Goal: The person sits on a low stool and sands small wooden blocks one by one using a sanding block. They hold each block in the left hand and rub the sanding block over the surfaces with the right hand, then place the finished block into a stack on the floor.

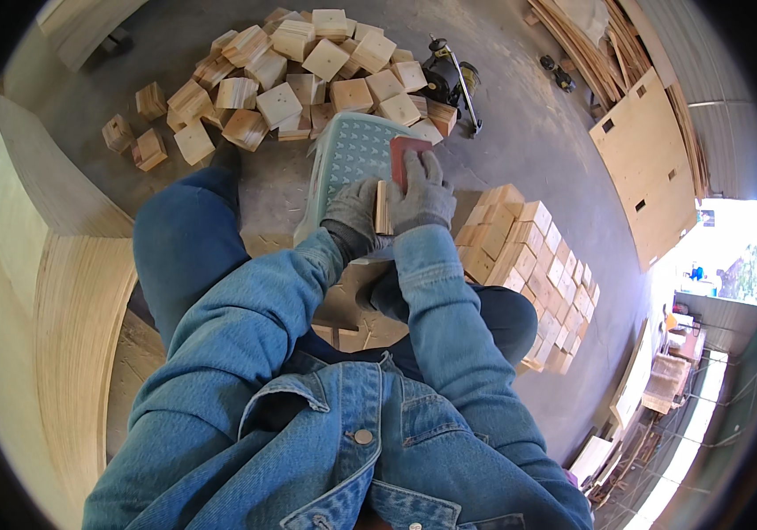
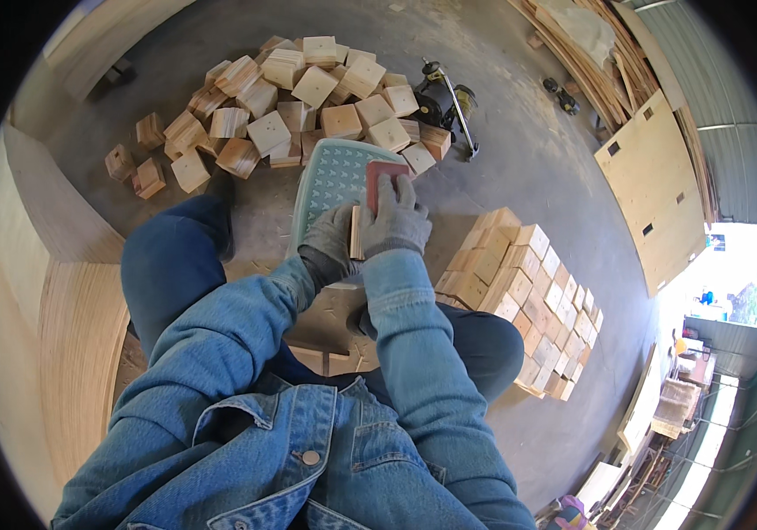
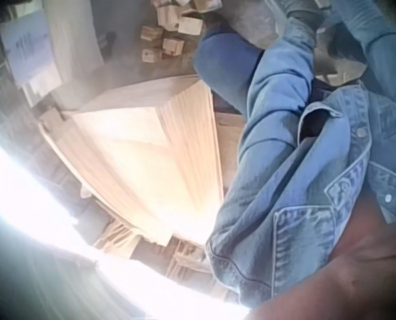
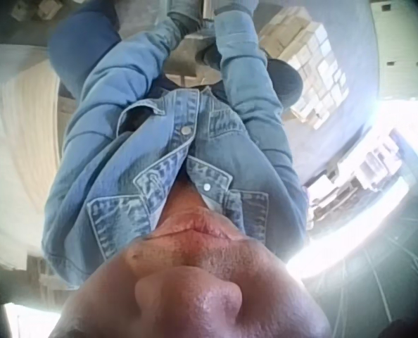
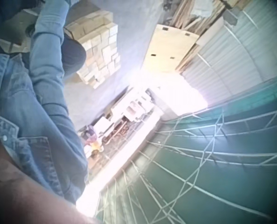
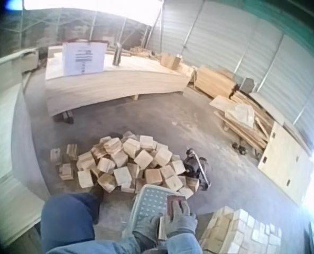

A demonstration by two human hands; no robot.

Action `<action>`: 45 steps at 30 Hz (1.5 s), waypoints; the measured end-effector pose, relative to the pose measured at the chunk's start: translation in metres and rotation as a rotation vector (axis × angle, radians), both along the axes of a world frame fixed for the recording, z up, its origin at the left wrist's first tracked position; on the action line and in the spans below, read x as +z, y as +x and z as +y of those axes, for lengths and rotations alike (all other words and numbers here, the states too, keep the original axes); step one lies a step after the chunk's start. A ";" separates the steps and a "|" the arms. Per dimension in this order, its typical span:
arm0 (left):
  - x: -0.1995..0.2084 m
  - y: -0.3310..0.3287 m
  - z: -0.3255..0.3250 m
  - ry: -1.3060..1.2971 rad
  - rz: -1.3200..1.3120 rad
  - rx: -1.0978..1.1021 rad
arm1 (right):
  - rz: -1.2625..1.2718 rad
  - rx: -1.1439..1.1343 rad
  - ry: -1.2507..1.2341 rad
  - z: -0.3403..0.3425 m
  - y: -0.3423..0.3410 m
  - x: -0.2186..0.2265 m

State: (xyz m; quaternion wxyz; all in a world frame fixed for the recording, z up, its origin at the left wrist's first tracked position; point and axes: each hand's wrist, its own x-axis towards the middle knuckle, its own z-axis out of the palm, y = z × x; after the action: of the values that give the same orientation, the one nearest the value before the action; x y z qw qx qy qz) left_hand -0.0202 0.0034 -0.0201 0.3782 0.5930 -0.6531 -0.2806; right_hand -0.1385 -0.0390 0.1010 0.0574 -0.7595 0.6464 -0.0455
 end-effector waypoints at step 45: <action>-0.023 0.002 -0.005 -0.017 -0.042 -0.016 | -0.082 0.206 -0.069 0.110 -0.025 0.002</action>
State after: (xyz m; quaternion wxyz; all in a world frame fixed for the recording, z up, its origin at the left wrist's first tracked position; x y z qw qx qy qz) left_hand -0.0179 -0.0017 -0.0429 0.3674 0.5902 -0.6680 -0.2654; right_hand -0.1634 0.0708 0.1032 0.0619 -0.8210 0.5600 -0.0927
